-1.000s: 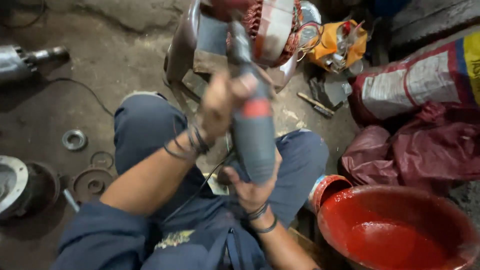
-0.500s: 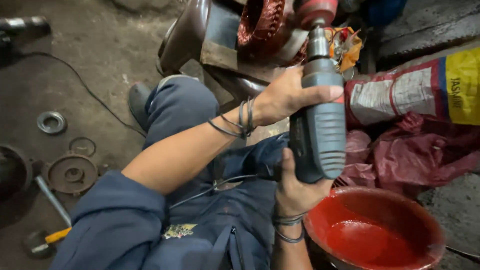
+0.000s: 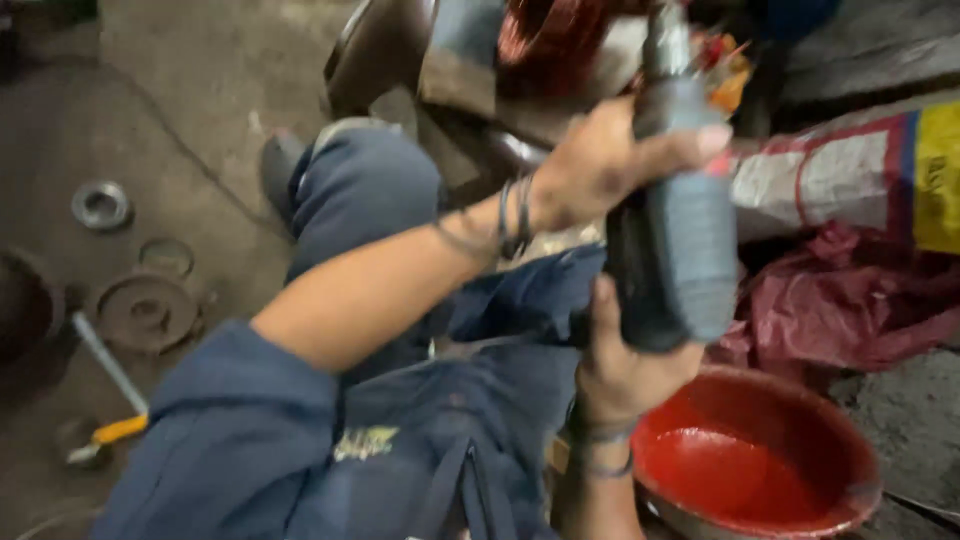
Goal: Using a rotary power tool to sand the internal windings of an electric motor stator
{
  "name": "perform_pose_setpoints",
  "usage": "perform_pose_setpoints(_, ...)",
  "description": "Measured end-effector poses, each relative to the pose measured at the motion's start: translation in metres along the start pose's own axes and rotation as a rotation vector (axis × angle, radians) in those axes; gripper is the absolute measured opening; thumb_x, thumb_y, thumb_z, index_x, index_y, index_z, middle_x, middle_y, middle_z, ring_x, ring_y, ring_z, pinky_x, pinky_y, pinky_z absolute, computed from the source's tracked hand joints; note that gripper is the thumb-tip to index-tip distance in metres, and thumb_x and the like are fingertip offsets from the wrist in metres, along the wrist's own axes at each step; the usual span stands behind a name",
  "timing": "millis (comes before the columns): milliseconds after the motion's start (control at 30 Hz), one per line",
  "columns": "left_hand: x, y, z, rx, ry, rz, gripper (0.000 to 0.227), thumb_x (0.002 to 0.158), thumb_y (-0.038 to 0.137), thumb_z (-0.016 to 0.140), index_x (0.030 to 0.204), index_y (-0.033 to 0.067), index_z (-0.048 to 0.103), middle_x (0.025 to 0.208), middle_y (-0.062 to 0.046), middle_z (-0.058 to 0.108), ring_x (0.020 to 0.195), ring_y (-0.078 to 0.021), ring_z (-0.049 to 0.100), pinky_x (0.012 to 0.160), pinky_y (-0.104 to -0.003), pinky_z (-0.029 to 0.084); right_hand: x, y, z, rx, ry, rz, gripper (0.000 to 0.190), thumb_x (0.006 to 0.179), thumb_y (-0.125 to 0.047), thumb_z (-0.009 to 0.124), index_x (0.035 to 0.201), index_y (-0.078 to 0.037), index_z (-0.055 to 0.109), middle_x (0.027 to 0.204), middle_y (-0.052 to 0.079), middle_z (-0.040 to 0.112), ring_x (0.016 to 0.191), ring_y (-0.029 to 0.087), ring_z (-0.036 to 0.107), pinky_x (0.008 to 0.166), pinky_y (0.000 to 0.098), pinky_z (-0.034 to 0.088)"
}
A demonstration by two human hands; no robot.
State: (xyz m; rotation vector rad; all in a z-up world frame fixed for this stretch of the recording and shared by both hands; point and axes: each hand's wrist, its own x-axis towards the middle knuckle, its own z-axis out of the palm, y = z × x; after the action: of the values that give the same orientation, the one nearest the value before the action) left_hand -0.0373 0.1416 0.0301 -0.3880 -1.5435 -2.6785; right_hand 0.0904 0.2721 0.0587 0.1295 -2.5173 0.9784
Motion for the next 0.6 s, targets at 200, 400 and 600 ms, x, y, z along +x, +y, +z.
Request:
perform_pose_setpoints(200,-0.015,0.009,0.004,-0.154,0.023,-0.058,0.047,0.078,0.049,0.066,0.093,0.0052,0.066,0.081,-0.005,0.070,0.069,-0.0146,0.067,0.065,-0.027,0.056,-0.012,-0.010,-0.003,0.009,0.005,0.019,0.054,0.086,-0.018,0.080,0.125,0.011,0.056,0.114,0.023,0.068,0.093,0.029,0.068,0.083,0.0343,0.056)
perform_pose_setpoints(400,-0.004,0.004,-0.001,-0.038,0.020,0.062,0.057,0.081,0.059,0.060,0.098,0.0050,0.068,0.086,-0.006,0.072,0.071,-0.0152,0.068,0.066,-0.028,0.058,0.000,-0.006,-0.001,0.002,-0.018,0.006,0.060,0.088,-0.016,0.081,0.133,0.010,0.052,0.123,0.025,0.066,0.100,0.031,0.068,0.090,0.0360,0.055)
perform_pose_setpoints(600,0.008,-0.010,0.000,-0.064,0.015,0.171,0.063,0.082,0.066,0.061,0.102,0.0063,0.067,0.090,-0.008,0.074,0.077,-0.0181,0.074,0.071,-0.031,0.062,0.009,0.000,0.001,0.156,-0.050,-0.034,0.056,0.090,-0.005,0.080,0.136,0.007,0.049,0.126,0.022,0.065,0.105,0.029,0.067,0.096,0.0349,0.055)
